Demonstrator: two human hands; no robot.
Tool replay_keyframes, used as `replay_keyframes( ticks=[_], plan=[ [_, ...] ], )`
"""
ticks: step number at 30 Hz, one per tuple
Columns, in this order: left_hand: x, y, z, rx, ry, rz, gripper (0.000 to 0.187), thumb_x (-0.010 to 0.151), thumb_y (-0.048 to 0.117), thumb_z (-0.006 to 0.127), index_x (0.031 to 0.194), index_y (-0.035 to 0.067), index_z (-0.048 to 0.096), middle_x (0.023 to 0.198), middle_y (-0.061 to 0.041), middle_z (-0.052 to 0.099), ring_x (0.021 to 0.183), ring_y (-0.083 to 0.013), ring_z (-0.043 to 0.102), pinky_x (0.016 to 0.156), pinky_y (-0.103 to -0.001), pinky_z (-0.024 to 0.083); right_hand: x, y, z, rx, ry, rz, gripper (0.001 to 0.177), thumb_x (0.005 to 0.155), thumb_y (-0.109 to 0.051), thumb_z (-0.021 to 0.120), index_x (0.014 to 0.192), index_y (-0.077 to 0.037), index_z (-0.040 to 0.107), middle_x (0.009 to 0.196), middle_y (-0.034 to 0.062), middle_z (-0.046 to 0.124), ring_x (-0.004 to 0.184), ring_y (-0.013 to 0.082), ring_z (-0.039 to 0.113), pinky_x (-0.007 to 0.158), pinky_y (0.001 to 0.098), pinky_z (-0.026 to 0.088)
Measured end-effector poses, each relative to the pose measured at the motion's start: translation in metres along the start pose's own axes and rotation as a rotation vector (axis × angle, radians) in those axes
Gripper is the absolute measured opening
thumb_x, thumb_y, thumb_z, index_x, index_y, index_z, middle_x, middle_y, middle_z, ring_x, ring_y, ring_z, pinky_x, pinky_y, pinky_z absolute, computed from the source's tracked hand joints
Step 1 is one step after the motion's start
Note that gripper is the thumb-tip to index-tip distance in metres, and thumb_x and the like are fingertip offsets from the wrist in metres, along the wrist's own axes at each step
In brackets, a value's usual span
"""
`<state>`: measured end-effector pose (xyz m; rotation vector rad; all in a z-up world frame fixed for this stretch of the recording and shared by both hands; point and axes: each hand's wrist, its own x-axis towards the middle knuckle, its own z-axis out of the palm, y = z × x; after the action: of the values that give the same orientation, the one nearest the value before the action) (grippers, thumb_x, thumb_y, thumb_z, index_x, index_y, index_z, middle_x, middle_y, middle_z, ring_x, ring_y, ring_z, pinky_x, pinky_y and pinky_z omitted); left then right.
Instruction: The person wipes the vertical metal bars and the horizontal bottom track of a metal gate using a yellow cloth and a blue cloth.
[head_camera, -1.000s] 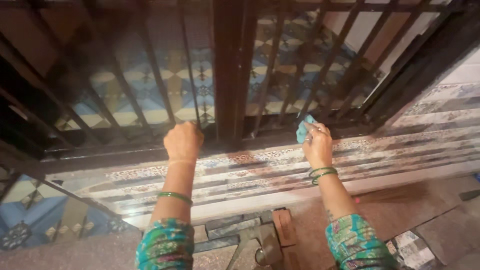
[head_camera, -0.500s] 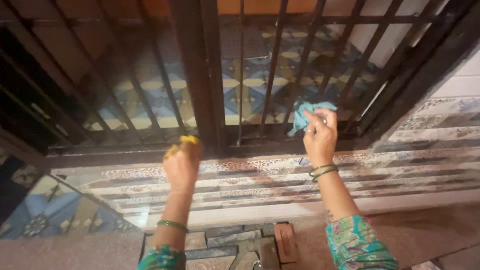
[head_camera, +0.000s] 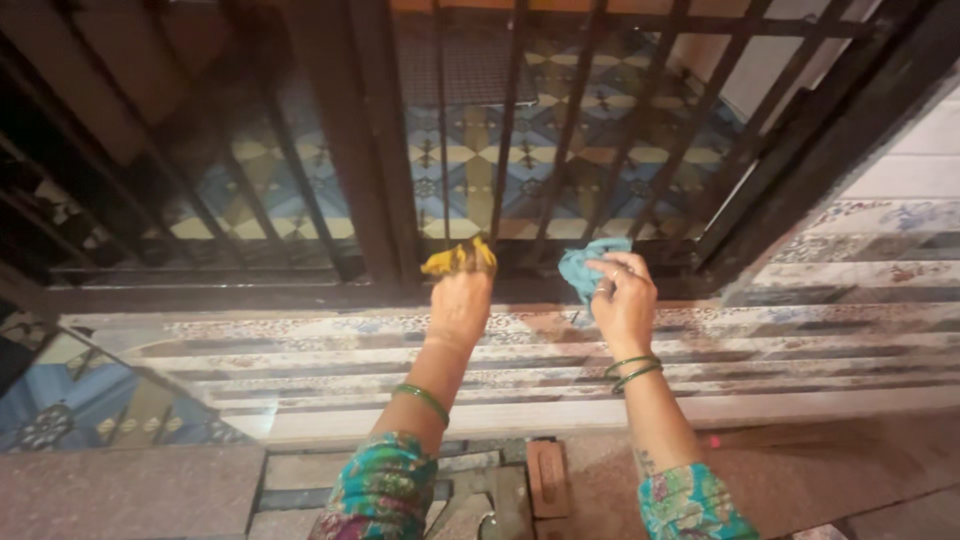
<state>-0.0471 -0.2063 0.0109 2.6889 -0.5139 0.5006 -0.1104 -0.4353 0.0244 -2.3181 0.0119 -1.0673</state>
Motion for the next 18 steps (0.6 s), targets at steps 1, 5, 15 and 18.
replay_keyframes(
  ticks=[1,5,15,18],
  plan=[
    [0.004,-0.001,0.006,0.030,0.103,0.036,0.049,0.088,0.005,0.057,0.136,-0.003,0.059,0.104,-0.018,0.073,0.079,-0.0348,0.074,0.066,-0.044,0.060,0.002,0.001,-0.002,-0.016,0.067,-0.026,0.037,0.080,0.011,0.061,0.104,-0.009,0.080,0.115,0.0146,0.070,0.102,0.0318,0.068,0.085,0.0392,0.056],
    [0.015,-0.009,0.017,0.104,0.116,0.028,0.023,0.092,0.010,0.057,0.111,0.003,0.069,0.096,-0.015,0.075,0.082,-0.0321,0.075,0.069,-0.043,0.061,0.008,0.004,0.010,-0.154,0.119,-0.147,0.033,0.080,0.009,0.063,0.105,-0.006,0.079,0.118,0.0119,0.074,0.108,0.0321,0.068,0.095,0.0403,0.056],
    [0.028,-0.006,0.028,0.352,0.128,0.093,0.018,0.083,0.011,0.066,0.099,0.004,0.072,0.089,-0.013,0.075,0.080,-0.0273,0.075,0.062,-0.037,0.061,-0.002,0.023,-0.005,-0.055,-0.014,-0.015,0.037,0.079,0.010,0.060,0.104,-0.008,0.080,0.115,0.0136,0.075,0.109,0.0305,0.068,0.097,0.0376,0.055],
    [0.030,-0.007,0.028,0.309,-0.021,0.056,0.014,0.089,0.010,0.064,0.099,0.005,0.073,0.089,-0.014,0.075,0.082,-0.0288,0.076,0.066,-0.039,0.062,0.007,0.023,-0.027,0.015,0.196,-0.026,0.040,0.083,0.012,0.059,0.109,-0.010,0.079,0.117,0.0125,0.074,0.115,0.0285,0.068,0.101,0.0382,0.056]
  ],
)
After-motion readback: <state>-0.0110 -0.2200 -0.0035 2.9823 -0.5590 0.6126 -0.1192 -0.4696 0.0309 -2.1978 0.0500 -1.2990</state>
